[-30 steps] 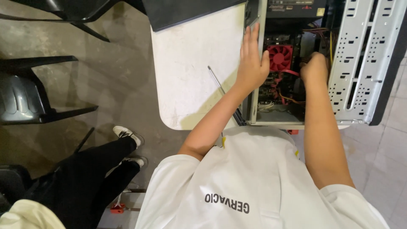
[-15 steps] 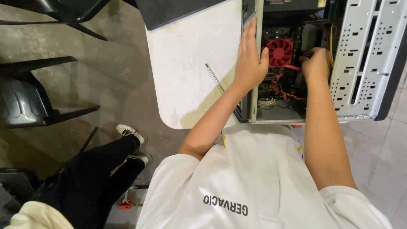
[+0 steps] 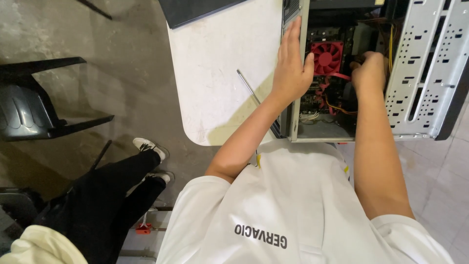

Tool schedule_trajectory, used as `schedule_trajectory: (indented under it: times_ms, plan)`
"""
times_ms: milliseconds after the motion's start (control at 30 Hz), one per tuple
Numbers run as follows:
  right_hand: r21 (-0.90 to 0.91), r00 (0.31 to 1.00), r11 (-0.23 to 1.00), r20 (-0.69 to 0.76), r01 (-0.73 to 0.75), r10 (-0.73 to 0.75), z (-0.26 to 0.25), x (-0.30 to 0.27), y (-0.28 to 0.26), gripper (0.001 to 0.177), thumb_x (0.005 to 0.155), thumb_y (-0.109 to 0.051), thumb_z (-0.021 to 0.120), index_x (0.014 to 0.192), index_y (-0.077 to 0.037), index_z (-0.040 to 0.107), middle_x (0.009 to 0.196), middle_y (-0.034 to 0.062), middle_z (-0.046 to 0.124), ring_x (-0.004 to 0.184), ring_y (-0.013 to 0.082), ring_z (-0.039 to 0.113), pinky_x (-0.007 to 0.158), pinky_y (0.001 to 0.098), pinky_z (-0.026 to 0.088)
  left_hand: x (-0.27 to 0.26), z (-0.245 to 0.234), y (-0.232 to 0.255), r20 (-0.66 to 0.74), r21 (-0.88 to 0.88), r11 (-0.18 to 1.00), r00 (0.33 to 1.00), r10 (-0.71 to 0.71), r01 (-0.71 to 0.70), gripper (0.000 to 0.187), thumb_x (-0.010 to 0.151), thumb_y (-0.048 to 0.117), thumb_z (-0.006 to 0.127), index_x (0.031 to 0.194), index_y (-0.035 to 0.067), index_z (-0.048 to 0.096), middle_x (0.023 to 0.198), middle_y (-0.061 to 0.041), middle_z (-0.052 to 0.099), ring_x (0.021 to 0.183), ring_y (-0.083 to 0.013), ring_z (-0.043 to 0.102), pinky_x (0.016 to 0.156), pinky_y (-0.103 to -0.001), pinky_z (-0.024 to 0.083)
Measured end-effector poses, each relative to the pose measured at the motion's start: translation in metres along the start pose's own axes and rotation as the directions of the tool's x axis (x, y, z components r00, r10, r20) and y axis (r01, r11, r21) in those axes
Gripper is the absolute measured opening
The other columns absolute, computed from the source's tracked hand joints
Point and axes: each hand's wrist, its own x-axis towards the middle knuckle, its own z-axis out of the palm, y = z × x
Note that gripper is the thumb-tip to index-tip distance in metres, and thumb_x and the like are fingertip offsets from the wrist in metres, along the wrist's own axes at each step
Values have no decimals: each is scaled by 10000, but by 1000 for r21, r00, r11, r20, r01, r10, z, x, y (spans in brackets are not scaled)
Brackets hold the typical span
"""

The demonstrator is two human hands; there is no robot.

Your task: The person uses a screwdriver to remove screws from the side panel of a desktop computer case. After removing the panel, the person reaches inside the case to adjust and connect internal cables and components.

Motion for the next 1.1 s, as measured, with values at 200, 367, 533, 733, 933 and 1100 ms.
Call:
schedule_trajectory:
  times_ms: [200, 367, 533, 733, 933, 1100]
  plan:
    - [50, 1000, 999, 1, -16, 16, 11, 13, 17, 185, 951, -134, 770, 1107, -34, 790, 955, 200, 755, 878, 410, 719, 691, 500, 525, -2, 3, -5, -7, -2, 1000, 1000, 16, -16, 721, 1106, 165, 478, 1693, 163, 60, 1770, -99, 185, 1690, -320, 207, 1413, -507, 251]
    - [20, 999, 999, -7, 46, -46, 23, 24, 41, 93, 925, -125, 807, 941, -42, 768, 797, 123, 695, 769, 298, 683, 596, 515, 475, -4, 11, -19, -26, 22, 999, 998, 49, -48, 712, 1136, 195, 477, 1706, 204, 51, 1776, -68, 186, 1699, -295, 229, 1421, -487, 293]
    - [-54, 996, 996, -54, 67, -70, 29, 30, 53, 175, 901, -218, 875, 953, -79, 782, 768, 85, 695, 715, 234, 656, 577, 488, 490, -4, 26, -37, -63, 86, 992, 993, 100, -95, 692, 1172, 279, 467, 1716, 235, 41, 1791, -41, 173, 1707, -288, 256, 1450, -490, 296]
    - [-29, 995, 995, -28, 95, -96, 17, 21, 42, 188, 1016, -163, 861, 934, -56, 729, 800, 87, 654, 762, 217, 612, 545, 527, 472, -6, 37, -42, -71, 152, 988, 997, 39, -28, 733, 1140, 315, 484, 1715, 202, 45, 1786, -69, 211, 1672, -335, 334, 1444, -507, 305]
    - [-184, 986, 970, -14, 161, -167, 28, 43, 53, 303, 948, -256, 922, 969, -4, 755, 888, 176, 745, 764, 385, 726, 608, 509, 547, -5, 40, -46, -70, 164, 986, 996, 46, -34, 727, 1142, 342, 482, 1710, 193, 54, 1789, -90, 180, 1691, -331, 281, 1437, -487, 312]
    - [-317, 982, 933, -16, 173, -187, 37, 57, 54, 378, 880, -325, 956, 925, 12, 792, 831, 198, 755, 754, 353, 741, 607, 463, 584, -4, 37, -41, -94, 128, 990, 993, 67, -54, 711, 1140, 297, 508, 1703, 222, 81, 1773, -63, 224, 1676, -310, 319, 1427, -494, 339]
